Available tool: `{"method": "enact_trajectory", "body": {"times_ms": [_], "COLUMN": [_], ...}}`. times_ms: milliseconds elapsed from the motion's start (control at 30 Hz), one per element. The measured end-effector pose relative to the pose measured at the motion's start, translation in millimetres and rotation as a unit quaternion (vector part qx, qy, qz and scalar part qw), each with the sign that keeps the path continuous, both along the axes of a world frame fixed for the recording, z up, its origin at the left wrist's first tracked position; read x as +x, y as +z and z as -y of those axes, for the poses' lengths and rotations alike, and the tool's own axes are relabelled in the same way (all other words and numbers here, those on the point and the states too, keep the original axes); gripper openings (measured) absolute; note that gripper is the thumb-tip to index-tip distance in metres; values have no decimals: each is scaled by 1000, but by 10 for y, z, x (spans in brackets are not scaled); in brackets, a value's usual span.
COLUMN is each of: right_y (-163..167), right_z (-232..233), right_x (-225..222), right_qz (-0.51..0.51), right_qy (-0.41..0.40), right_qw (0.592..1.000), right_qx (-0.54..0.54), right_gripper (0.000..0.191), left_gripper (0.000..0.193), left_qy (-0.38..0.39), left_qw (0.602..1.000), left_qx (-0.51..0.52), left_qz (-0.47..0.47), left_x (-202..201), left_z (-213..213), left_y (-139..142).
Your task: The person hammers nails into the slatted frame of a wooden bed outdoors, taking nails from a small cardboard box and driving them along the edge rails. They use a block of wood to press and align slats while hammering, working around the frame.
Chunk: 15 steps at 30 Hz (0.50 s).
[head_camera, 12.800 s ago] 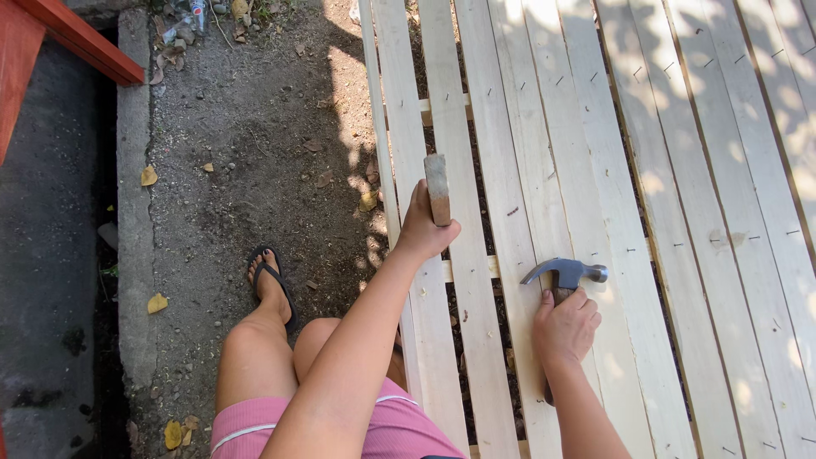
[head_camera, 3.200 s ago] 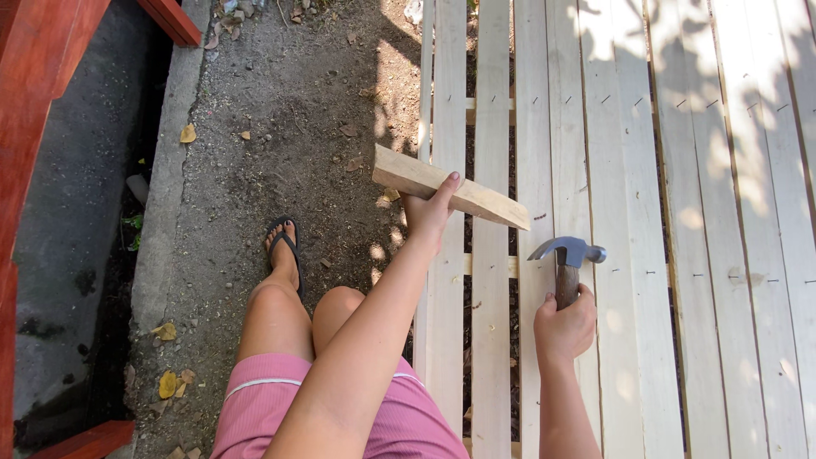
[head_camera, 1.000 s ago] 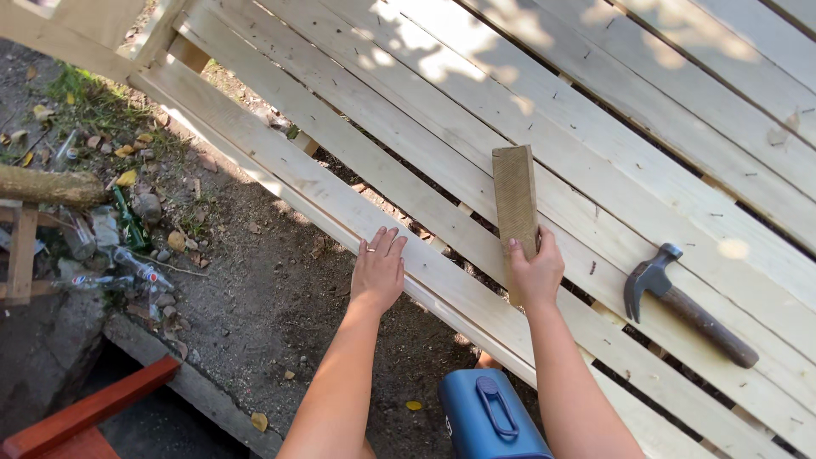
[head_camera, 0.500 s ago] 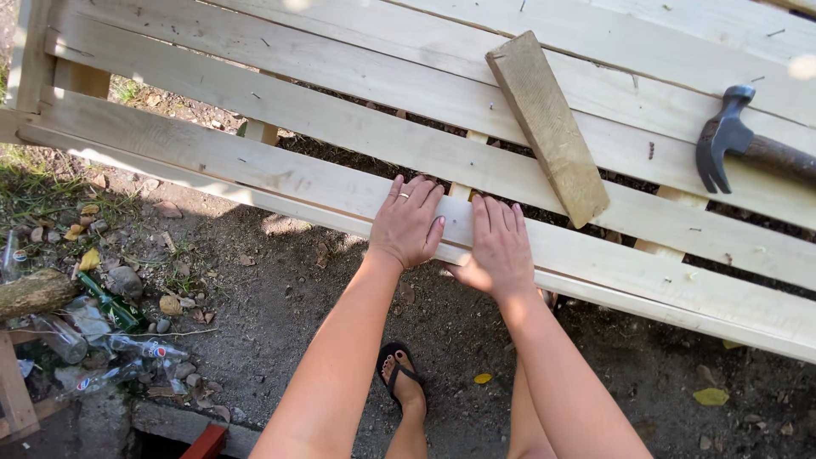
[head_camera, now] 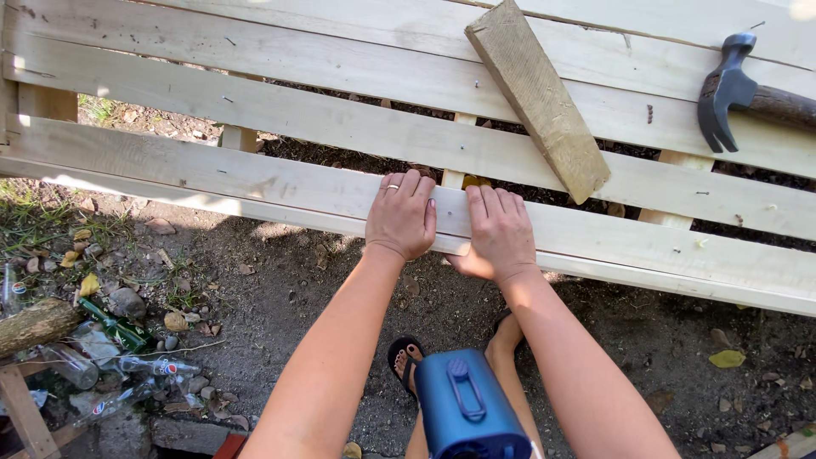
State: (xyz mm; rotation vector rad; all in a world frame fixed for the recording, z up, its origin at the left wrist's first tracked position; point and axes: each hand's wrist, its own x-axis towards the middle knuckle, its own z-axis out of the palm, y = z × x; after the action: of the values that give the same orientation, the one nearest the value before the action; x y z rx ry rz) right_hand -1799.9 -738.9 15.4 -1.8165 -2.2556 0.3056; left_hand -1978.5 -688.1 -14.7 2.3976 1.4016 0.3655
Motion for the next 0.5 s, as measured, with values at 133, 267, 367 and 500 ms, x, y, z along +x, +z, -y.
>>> {"method": "enact_trajectory", "body": {"times_ms": [133,267,367,500], "right_y": [1,32,84,171], "right_z": [13,-9,-41,-79], "right_x": [10,17,-6,-47], "right_qz": [10,7,5,11], "right_qy": [-1,-5,-8,-15], "right_qw": [1000,999,998,997], "right_qx": [0,-33,-55,-79], "right_gripper": [95,97,101,108], "left_gripper": [28,31,35,46], "left_qy": [4,0,-6,1], "left_qw": [1000,1000,997,998], "left_qx": [-6,-27,-48,-44], "left_qz": [-3,-15,-59,-44], "left_x": [27,50,37,5], "left_z": [22,10,-13,-2], "left_y": [29,61,61,20]}}
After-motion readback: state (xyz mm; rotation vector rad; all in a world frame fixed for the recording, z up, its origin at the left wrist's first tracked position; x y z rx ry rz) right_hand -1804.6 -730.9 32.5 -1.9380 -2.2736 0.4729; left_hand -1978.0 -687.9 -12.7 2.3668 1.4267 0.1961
